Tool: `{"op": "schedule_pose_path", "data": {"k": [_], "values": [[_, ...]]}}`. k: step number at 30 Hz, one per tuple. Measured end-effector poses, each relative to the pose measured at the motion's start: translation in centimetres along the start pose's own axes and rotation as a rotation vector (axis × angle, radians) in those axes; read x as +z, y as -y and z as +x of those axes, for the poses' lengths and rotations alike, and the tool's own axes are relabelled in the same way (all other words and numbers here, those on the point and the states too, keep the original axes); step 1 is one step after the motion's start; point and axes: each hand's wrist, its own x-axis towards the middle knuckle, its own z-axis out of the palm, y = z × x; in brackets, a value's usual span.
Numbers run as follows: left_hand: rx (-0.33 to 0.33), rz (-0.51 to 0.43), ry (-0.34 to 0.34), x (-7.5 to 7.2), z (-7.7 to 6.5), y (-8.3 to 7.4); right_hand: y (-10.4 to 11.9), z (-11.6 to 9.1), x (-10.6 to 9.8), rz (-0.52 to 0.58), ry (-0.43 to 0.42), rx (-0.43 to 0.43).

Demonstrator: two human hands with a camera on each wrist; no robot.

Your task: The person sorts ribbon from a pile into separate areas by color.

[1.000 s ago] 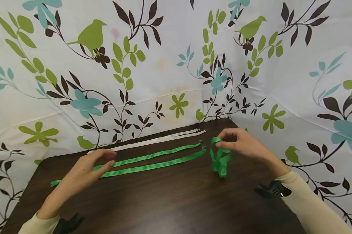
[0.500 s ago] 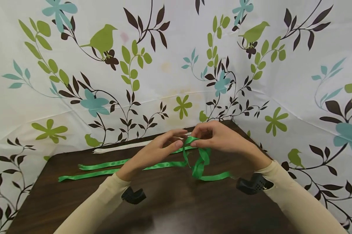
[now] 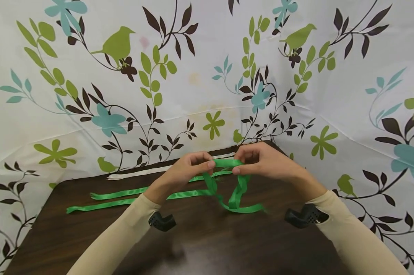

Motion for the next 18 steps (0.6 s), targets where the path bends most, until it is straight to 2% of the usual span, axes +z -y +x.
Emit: {"op": "schedule_pose_path", "data": {"k": [6,10,13,18], "values": [[-0.004,-0.07,-0.036,-1.2,-1.1,0.5,-2.0,-3.2,-2.1,0.13,-0.059,0.001],[0.015,-0.08,-0.066,-2.5,-2.3,0.2,-3.2,-4.9,-3.8,0.257,-0.046,-0.036],[0.005,-0.036,-0.132,-4.2,-3.5,-0.1,-4.2,-5.4,-4.8,0.261,-0.06,-0.01],[-0.067,0.104,-0.24,-7.9,-6.3,-0.2,-7.2,-5.4,-5.7,0.205,-0.115,0.129]]}}
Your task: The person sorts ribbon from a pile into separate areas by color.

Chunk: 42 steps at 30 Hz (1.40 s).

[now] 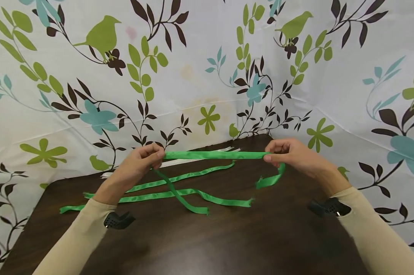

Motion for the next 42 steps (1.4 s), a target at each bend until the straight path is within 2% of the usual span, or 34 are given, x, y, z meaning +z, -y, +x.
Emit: {"op": "schedule_pose_path", "data": {"k": [2,5,9,12,17,21,24,28,32,34,39,42], "values": [[-0.034,0.063,-0.027,-1.8,-1.5,0.2,-1.2,0.3,-0.2,0.026,0.001,0.026],[-0.078,0.12,-0.068,-4.2,-4.1,0.3,-2.8,0.5,-0.6,0.131,0.03,0.023],[-0.113,0.204,-0.132,-7.1,-7.7,0.2,-4.4,0.7,-1.4,0.283,0.081,-0.018],[-0.121,0.294,-0.185,-9.3,-10.2,0.1,-5.2,0.9,-1.9,0.352,0.124,-0.054],[-0.117,0.403,-0.262,-12.8,-14.9,0.6,-6.3,1.5,-2.2,0.38,0.152,-0.064],[-0.23,0.502,-0.298,-15.3,-18.8,1.3,-7.7,1.9,-2.7,0.378,0.098,-0.003],[-0.313,0.532,-0.293,-16.8,-21.0,2.1,-9.4,1.8,-3.3,0.353,0.045,0.066],[-0.388,0.551,-0.285,-18.3,-22.2,4.1,-12.0,1.5,-3.8,0.213,-0.012,0.185],[-0.47,0.589,-0.271,-19.3,-22.2,6.5,-14.5,1.7,-3.4,0.019,-0.067,0.301],[-0.493,0.607,-0.264,-19.6,-22.1,7.6,-15.7,2.0,-3.1,-0.063,-0.092,0.324],[-0.481,0.644,-0.232,-19.7,-21.4,9.9,-17.7,2.0,-3.4,-0.254,-0.152,0.323],[-0.453,0.672,-0.221,-19.8,-20.9,10.8,-18.8,1.0,-3.6,-0.36,-0.188,0.31]]}}
